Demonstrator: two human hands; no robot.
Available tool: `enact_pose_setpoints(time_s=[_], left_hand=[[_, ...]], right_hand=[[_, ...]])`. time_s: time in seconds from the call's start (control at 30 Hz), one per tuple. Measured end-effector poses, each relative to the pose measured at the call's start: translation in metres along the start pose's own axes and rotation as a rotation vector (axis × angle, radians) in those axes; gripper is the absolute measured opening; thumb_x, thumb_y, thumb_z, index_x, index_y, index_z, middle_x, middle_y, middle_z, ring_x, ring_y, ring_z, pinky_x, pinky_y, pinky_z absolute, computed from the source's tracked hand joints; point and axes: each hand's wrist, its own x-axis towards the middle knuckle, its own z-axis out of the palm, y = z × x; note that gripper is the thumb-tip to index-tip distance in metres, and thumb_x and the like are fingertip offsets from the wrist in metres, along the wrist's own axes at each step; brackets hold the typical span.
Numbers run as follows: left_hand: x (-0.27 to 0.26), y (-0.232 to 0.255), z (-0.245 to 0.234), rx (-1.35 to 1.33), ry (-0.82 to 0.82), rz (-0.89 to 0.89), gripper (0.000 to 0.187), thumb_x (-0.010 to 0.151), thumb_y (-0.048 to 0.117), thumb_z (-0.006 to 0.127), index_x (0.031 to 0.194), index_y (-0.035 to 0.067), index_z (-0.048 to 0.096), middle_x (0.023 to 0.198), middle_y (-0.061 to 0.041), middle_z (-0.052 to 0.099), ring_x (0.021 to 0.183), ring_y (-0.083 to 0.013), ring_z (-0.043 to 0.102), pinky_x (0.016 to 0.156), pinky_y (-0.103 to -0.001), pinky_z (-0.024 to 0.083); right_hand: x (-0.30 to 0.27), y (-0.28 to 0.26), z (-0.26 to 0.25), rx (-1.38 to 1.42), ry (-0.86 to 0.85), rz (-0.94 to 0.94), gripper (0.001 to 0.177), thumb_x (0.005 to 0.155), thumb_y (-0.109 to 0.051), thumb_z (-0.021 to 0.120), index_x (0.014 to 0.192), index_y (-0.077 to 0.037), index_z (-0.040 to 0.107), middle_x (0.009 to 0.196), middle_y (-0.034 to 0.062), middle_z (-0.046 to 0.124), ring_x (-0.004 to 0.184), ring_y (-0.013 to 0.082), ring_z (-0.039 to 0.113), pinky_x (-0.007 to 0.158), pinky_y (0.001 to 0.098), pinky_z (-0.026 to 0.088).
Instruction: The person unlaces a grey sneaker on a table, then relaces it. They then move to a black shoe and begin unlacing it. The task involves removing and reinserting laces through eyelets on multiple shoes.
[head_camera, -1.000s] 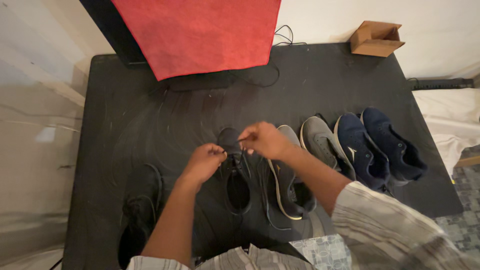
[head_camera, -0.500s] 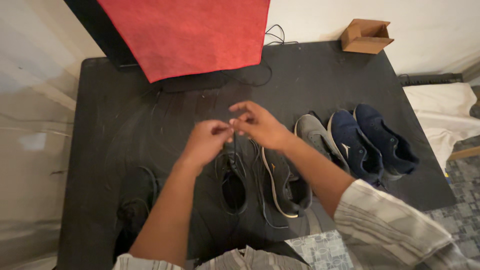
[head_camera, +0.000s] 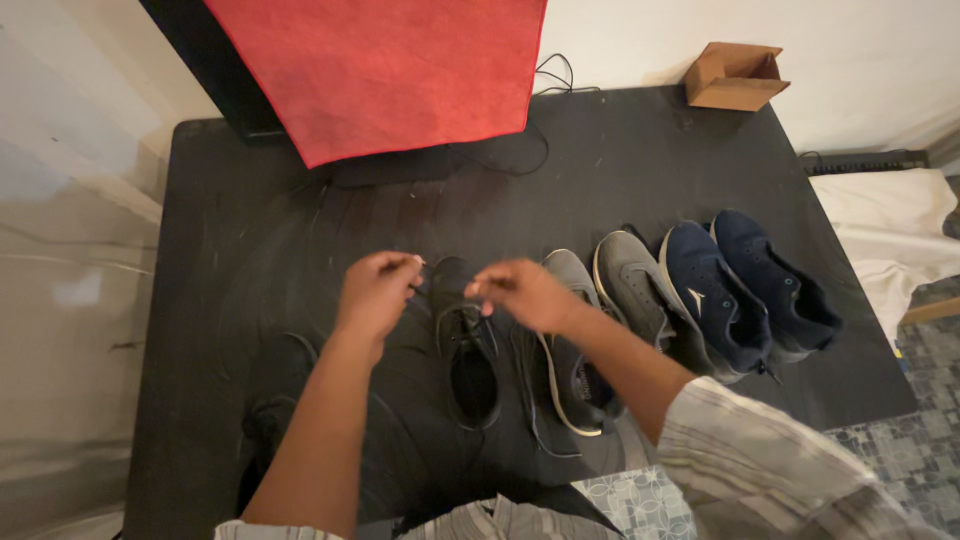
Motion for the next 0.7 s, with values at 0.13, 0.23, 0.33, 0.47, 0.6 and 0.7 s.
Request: enact_pose_setpoints(time_s=[0.13, 0.23, 0.33, 0.47, 0.6, 0.7], left_hand=[[-0.004, 0.0, -0.004, 0.068, 0.048, -0.003, 0.026, 0.092, 0.023, 0.069, 0.104, 0.001, 0.077, 0.086, -0.004, 0.075, 0.083, -0.0114, 0.067, 0.079, -0.024, 0.049], [-0.007, 0.004, -0.003, 0.036, 0.005, -0.046, 0.028, 0.091, 0.025, 0.069, 0.108, 0.005, 0.077, 0.088, -0.003, 0.076, 0.087, -0.0087, 0.067, 0.081, -0.023, 0.048], [-0.008, 0.01, 0.001, 0.004, -0.06, -0.065, 0.029, 0.093, 0.026, 0.07, 0.109, 0.004, 0.077, 0.09, -0.003, 0.073, 0.079, -0.0125, 0.059, 0.073, -0.029, 0.046], [-0.01, 0.015, 0.007, -0.072, -0.234, 0.032, 0.029, 0.092, 0.024, 0.073, 0.108, 0.0, 0.076, 0.089, -0.004, 0.072, 0.082, -0.0107, 0.065, 0.076, -0.026, 0.05], [-0.022, 0.014, 0.012, -0.071, -0.486, 0.003, 0.031, 0.089, 0.02, 0.073, 0.113, -0.001, 0.076, 0.096, -0.006, 0.075, 0.087, -0.0122, 0.069, 0.077, -0.026, 0.054], [-0.032, 0.012, 0.011, -0.107, -0.713, -0.176, 0.035, 0.09, 0.017, 0.07, 0.122, 0.002, 0.069, 0.11, -0.005, 0.076, 0.099, -0.0144, 0.072, 0.085, -0.029, 0.06]], right_hand=[[0.006, -0.033, -0.017, 0.029, 0.063, 0.1, 0.026, 0.098, -0.023, 0.064, 0.111, -0.004, 0.076, 0.089, 0.0019, 0.076, 0.07, 0.0103, 0.07, 0.069, 0.0287, 0.057], [0.006, -0.052, -0.029, 0.024, 0.059, 0.115, 0.026, 0.097, -0.023, 0.067, 0.11, -0.001, 0.076, 0.08, 0.0052, 0.072, 0.067, 0.01, 0.07, 0.065, 0.0289, 0.057], [0.007, -0.059, -0.034, -0.044, 0.102, 0.077, 0.026, 0.095, -0.021, 0.069, 0.111, -0.001, 0.074, 0.078, 0.0042, 0.073, 0.066, 0.0103, 0.071, 0.063, 0.0287, 0.055], [0.007, -0.059, -0.03, 0.057, 0.106, 0.043, 0.024, 0.094, -0.017, 0.068, 0.109, 0.001, 0.073, 0.081, 0.0041, 0.072, 0.069, 0.0103, 0.07, 0.066, 0.0287, 0.056], [-0.003, -0.065, -0.039, 0.208, 0.296, 0.055, 0.022, 0.097, -0.017, 0.066, 0.113, -0.003, 0.074, 0.091, 0.0007, 0.072, 0.072, 0.0111, 0.065, 0.071, 0.0279, 0.052], [-0.015, -0.078, -0.05, 0.697, 0.265, -0.034, 0.023, 0.102, -0.012, 0.064, 0.121, -0.002, 0.072, 0.095, 0.0022, 0.068, 0.089, 0.0099, 0.065, 0.085, 0.0258, 0.054]])
